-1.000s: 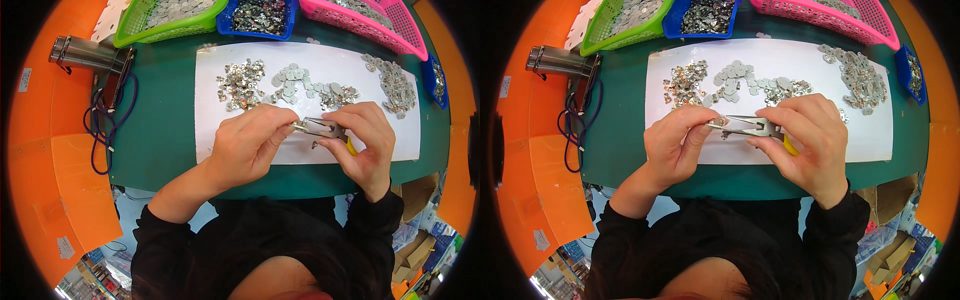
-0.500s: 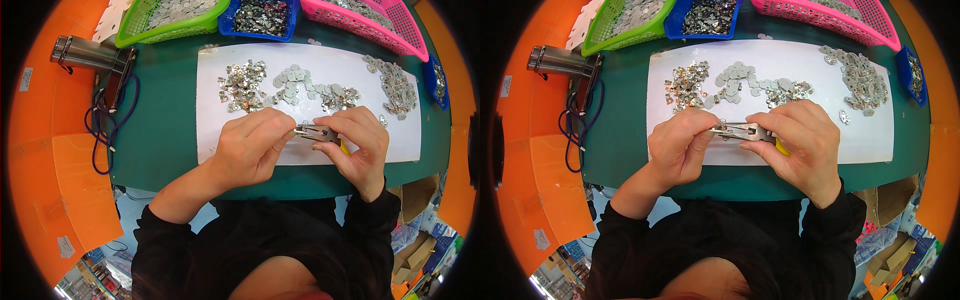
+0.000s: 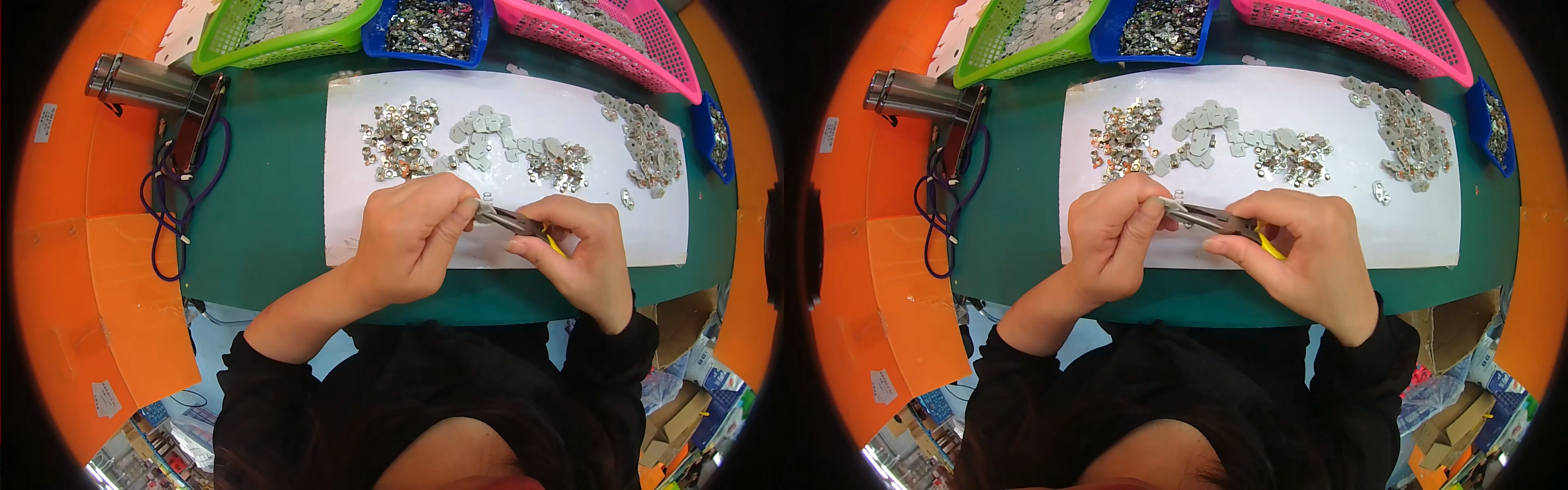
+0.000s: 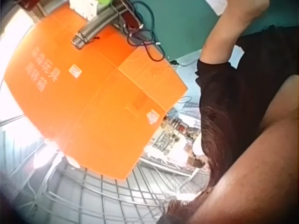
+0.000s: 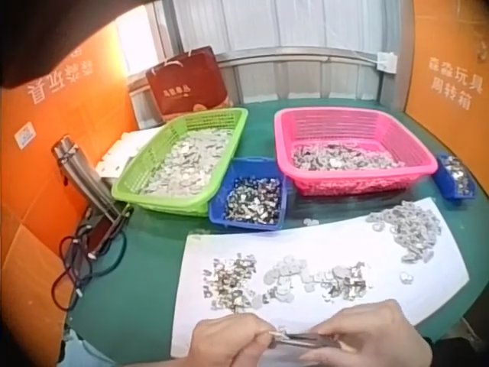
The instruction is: Using pliers to assemble or process small silver metal toy components at a factory workbench.
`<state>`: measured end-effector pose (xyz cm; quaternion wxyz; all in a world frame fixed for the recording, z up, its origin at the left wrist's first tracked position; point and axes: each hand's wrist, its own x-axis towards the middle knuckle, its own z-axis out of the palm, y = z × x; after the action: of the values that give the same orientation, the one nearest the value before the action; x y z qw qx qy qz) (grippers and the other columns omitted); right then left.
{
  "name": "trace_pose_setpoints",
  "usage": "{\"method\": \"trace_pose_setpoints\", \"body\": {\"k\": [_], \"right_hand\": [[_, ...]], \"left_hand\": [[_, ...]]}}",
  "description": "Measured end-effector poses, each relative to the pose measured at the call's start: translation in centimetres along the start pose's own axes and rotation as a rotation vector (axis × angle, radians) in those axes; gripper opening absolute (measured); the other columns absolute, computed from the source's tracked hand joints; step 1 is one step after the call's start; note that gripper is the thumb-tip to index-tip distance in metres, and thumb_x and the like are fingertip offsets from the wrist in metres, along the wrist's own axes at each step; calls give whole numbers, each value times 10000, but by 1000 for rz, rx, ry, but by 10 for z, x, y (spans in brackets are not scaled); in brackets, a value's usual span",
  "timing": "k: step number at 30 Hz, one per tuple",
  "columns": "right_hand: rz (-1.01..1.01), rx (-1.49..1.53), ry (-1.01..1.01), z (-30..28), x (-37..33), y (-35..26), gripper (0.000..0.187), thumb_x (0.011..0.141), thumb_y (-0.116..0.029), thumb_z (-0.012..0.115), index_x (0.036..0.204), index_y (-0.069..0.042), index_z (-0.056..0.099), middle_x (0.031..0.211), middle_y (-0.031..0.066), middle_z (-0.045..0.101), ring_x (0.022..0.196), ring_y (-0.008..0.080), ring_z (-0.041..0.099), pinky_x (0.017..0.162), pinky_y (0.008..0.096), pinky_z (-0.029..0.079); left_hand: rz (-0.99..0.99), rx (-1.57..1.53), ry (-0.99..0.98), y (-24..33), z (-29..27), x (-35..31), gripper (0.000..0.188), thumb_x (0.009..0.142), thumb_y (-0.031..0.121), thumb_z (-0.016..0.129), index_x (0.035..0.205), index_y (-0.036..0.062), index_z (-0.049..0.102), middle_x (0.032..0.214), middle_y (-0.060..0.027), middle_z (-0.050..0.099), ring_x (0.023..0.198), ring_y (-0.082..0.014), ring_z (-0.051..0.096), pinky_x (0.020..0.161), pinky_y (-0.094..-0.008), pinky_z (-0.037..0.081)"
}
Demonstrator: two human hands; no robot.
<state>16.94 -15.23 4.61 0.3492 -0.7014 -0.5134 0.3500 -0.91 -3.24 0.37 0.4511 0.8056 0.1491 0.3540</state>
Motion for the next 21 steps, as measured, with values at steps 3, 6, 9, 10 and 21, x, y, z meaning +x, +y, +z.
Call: {"method": "trace_pose_setpoints", "body": {"k": [3,6,9,10,21], "right_hand": [[95,104,-115,-9,2,3,179,818,-150,722,856,20,683,740,58,675,650,96,573,603,238,430],[145,287,-296,-21,0,5,249,877,-214,663,860,33,686,762,76,687,650,111,600,605,228,458],[229,444,-527,-26,5,-7,303,921,-238,606,873,47,694,771,98,694,653,117,633,611,225,486],[232,442,-525,-28,7,-8,303,921,-238,606,873,47,694,771,98,694,653,117,633,611,225,486],[364,590,-686,-28,17,1,399,967,-306,556,877,52,708,687,102,677,560,117,619,536,215,466]], "left_hand": [[-3,17,53,-1,-3,3,36,864,-21,597,839,5,596,668,-99,574,556,-265,575,504,-317,440],[108,80,85,-3,-4,6,43,845,-28,610,827,9,601,655,-95,566,545,-261,567,496,-318,435],[200,117,52,-1,-6,6,54,822,-33,628,821,15,604,644,-93,552,532,-254,550,483,-319,421],[215,132,16,-1,-6,6,63,809,-35,637,820,18,604,639,-92,543,525,-251,539,476,-320,413],[272,100,19,-5,-4,5,88,777,-37,648,818,18,593,629,-83,521,516,-250,528,467,-319,408]]}}
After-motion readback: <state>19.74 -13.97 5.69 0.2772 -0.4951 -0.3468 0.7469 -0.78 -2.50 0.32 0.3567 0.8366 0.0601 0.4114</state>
